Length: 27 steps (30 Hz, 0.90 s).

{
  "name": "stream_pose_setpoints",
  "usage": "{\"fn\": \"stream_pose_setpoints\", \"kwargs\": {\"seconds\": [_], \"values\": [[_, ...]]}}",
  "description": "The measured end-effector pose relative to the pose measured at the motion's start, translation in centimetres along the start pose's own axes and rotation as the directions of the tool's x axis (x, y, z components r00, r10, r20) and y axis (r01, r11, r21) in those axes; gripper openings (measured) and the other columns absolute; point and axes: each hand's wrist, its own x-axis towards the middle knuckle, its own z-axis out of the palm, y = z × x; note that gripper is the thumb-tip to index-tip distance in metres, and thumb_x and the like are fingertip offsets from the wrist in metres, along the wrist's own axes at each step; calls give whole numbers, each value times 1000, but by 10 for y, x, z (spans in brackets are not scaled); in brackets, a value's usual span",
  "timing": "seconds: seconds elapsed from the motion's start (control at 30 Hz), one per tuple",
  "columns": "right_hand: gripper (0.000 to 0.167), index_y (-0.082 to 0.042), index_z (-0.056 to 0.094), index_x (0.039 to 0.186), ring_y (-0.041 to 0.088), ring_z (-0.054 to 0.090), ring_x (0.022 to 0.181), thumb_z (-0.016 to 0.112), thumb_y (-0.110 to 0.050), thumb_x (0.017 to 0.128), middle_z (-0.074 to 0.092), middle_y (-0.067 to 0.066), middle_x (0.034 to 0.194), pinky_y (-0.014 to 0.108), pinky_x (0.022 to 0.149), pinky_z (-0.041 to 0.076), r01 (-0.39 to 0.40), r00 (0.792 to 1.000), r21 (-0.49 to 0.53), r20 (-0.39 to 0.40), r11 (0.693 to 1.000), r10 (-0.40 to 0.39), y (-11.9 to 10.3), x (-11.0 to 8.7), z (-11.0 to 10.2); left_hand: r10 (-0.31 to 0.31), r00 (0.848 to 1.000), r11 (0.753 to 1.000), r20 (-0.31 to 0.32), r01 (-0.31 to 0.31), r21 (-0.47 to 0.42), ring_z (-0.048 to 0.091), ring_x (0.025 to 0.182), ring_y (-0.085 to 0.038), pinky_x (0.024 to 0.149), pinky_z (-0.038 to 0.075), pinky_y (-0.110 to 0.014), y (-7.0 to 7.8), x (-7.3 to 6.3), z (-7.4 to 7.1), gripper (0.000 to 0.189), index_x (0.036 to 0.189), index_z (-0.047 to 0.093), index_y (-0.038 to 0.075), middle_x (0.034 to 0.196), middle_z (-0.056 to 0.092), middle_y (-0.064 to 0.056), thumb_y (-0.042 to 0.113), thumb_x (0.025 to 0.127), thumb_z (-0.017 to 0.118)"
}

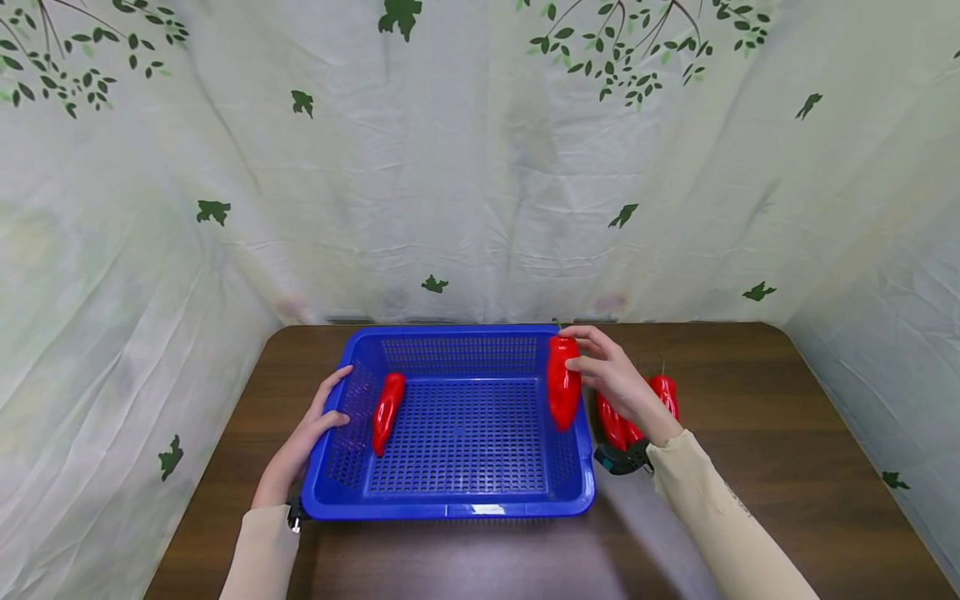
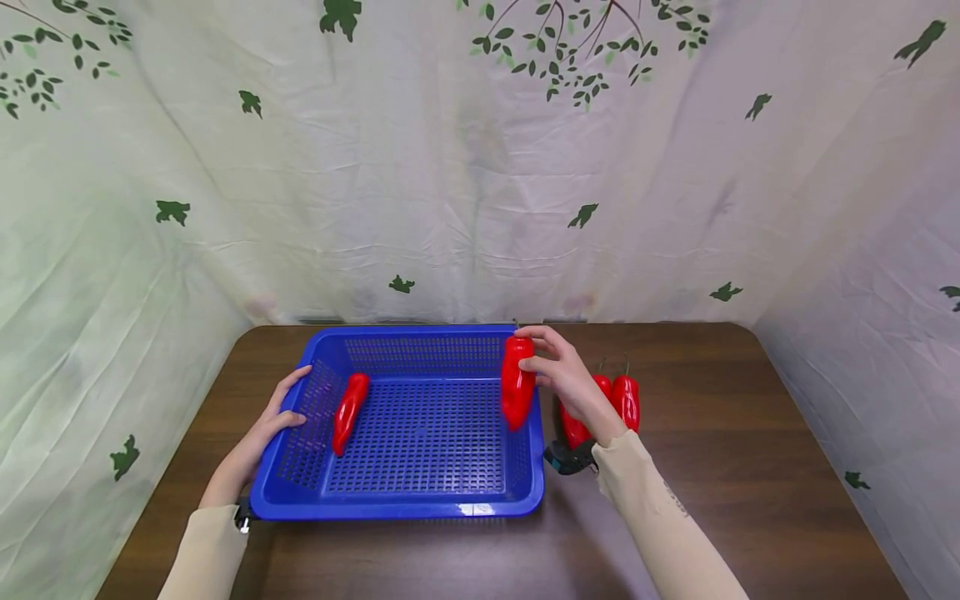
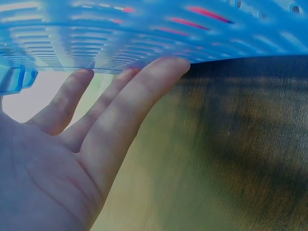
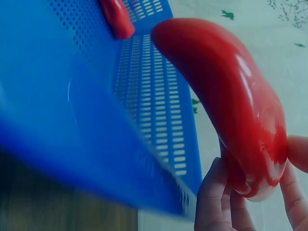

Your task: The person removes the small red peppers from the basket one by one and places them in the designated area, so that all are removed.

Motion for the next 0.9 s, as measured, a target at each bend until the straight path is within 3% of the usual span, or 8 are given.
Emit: {"fn": "stream_pose_setpoints", "kwargs": {"seconds": [0.5, 0.9], "values": [[38, -1, 43, 131, 21, 59, 97, 47, -2, 94, 48, 17, 126, 35, 80, 53, -2, 998, 24, -56, 1000, 3, 5, -14, -27, -3, 1000, 1000, -5, 3, -6, 20, 130, -52, 88, 42, -62, 0, 0, 0, 70, 152, 11, 31, 153, 1, -19, 11, 92, 41], [39, -7, 44, 134, 22, 52, 105, 45, -4, 96, 47, 12, 127, 36, 83, 51, -22, 992, -41, -121, 999, 17, 17, -30, -50, -1, 1000, 1000, 0, 1, 4, 18, 131, -53, 88, 41, -65, -1, -1, 0, 70, 152, 9, 32, 154, -1, -18, 12, 93, 41]]}}
